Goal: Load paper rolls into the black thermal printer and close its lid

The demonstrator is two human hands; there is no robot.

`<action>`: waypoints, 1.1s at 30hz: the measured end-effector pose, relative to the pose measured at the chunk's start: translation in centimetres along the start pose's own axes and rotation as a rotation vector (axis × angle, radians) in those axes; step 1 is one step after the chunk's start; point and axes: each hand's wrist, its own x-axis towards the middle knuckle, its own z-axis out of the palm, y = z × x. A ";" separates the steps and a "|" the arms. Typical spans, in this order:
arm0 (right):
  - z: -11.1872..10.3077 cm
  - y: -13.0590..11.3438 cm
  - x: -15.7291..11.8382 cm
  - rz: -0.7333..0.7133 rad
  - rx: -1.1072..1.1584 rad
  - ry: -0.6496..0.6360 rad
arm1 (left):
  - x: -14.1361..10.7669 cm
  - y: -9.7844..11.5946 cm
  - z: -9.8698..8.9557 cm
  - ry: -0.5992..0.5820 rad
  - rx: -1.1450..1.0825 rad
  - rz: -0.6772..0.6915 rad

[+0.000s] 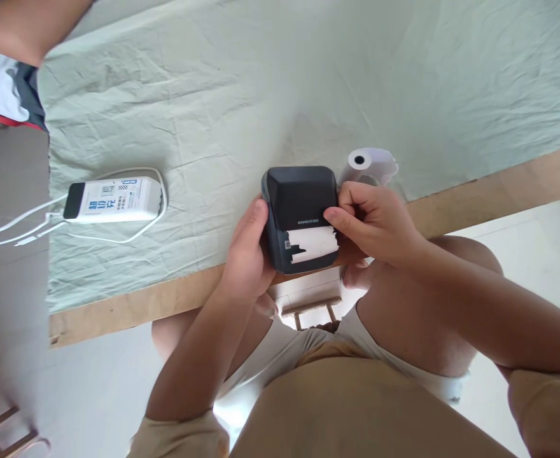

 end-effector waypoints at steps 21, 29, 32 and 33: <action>0.5 -1.7 0.1 -0.300 -0.060 0.409 | 0.3 0.0 -0.4 -0.014 -0.002 0.002; 0.0 -2.8 1.9 -0.235 -0.810 0.088 | 0.1 0.1 -0.3 0.003 0.004 -0.027; -0.4 -3.1 2.4 -0.152 -0.746 -0.056 | -0.1 0.1 -0.2 0.007 -0.017 -0.050; -0.5 -3.3 2.6 -0.140 -0.704 -0.084 | -0.1 0.1 -0.2 0.008 -0.021 -0.059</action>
